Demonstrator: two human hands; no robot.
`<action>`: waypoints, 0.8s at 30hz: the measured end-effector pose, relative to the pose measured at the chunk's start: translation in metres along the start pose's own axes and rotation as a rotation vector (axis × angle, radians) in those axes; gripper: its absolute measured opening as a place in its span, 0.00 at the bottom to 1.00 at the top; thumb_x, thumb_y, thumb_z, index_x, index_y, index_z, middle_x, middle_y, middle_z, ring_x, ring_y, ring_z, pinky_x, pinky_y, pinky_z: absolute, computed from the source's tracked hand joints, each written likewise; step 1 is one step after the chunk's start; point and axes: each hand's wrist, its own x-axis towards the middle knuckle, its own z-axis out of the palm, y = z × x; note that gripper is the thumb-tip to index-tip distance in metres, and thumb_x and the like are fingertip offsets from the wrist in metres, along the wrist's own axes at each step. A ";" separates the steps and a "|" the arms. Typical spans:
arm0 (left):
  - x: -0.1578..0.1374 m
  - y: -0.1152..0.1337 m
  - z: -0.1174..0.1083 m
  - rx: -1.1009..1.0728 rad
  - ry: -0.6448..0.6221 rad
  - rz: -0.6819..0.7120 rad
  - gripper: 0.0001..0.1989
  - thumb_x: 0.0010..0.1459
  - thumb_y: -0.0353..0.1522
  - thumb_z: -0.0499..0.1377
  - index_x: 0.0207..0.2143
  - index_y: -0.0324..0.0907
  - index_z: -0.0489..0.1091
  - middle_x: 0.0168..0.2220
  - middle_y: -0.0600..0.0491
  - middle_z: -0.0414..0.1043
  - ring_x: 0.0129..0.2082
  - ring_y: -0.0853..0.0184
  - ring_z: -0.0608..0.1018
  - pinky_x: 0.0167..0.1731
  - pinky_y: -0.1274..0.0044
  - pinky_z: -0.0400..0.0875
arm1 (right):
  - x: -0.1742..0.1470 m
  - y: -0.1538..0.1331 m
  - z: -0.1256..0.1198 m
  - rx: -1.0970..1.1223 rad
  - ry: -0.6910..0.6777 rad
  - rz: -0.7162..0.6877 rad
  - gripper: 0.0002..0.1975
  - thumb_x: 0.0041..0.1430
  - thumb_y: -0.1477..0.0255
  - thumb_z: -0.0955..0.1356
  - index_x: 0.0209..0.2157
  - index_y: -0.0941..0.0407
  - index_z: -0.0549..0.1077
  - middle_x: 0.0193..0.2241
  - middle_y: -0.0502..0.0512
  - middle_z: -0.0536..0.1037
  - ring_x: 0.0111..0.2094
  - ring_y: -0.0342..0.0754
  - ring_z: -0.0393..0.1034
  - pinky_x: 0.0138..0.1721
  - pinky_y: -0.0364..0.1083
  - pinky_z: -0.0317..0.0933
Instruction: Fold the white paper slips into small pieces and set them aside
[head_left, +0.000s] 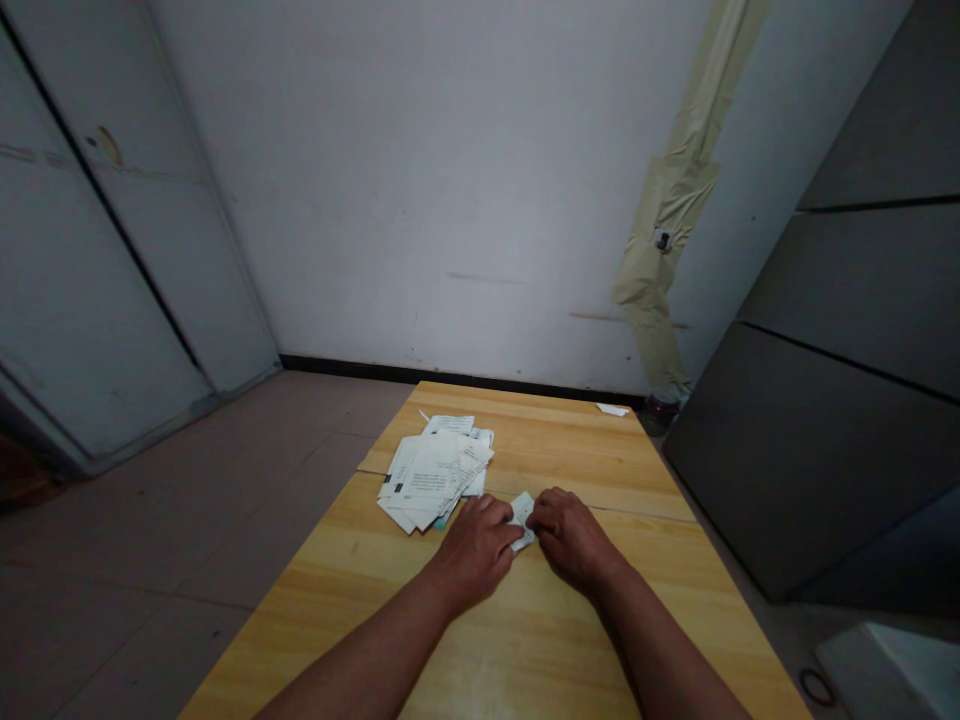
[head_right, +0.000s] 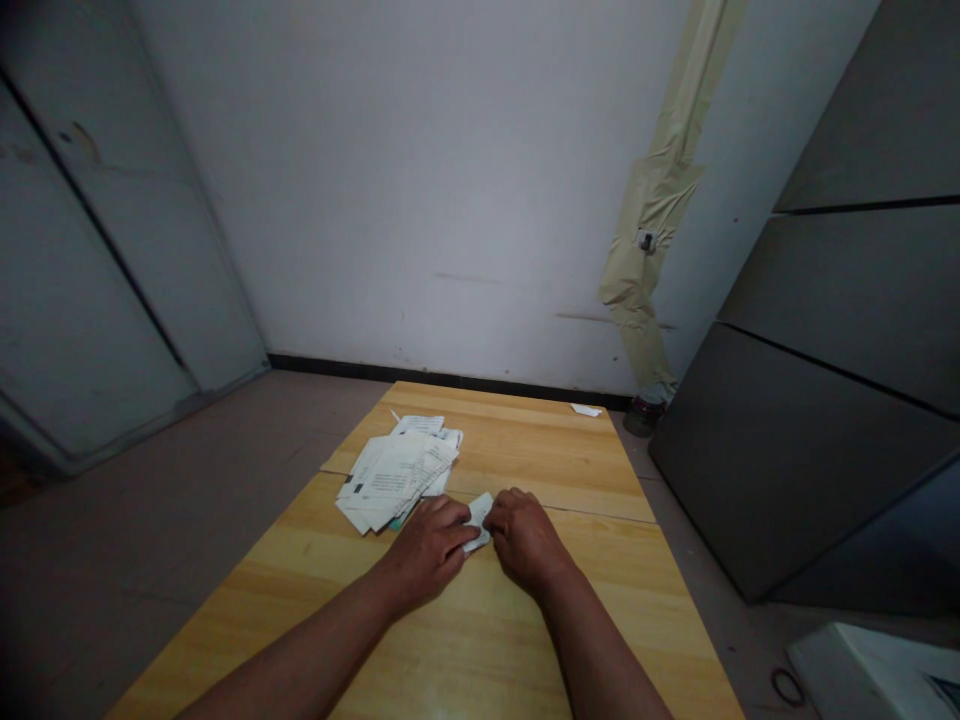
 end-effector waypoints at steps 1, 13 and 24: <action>0.000 0.000 0.000 -0.001 -0.001 -0.004 0.10 0.59 0.28 0.57 0.40 0.47 0.76 0.38 0.51 0.70 0.41 0.62 0.68 0.40 0.70 0.62 | 0.000 -0.001 0.000 0.002 0.000 -0.009 0.12 0.50 0.84 0.63 0.25 0.56 0.74 0.29 0.52 0.72 0.35 0.47 0.64 0.38 0.45 0.54; -0.001 0.001 -0.003 0.005 0.005 0.039 0.06 0.60 0.31 0.58 0.35 0.45 0.76 0.34 0.51 0.71 0.39 0.63 0.69 0.40 0.70 0.62 | 0.000 -0.008 -0.005 0.016 -0.049 -0.067 0.13 0.45 0.85 0.62 0.25 0.55 0.74 0.29 0.51 0.74 0.33 0.47 0.65 0.38 0.44 0.55; 0.006 -0.009 0.009 -0.286 0.115 -0.167 0.08 0.56 0.26 0.57 0.25 0.41 0.73 0.31 0.52 0.71 0.35 0.66 0.72 0.36 0.75 0.64 | 0.003 -0.014 -0.012 0.018 -0.103 0.080 0.06 0.46 0.79 0.65 0.26 0.55 0.71 0.28 0.50 0.72 0.31 0.45 0.63 0.34 0.43 0.51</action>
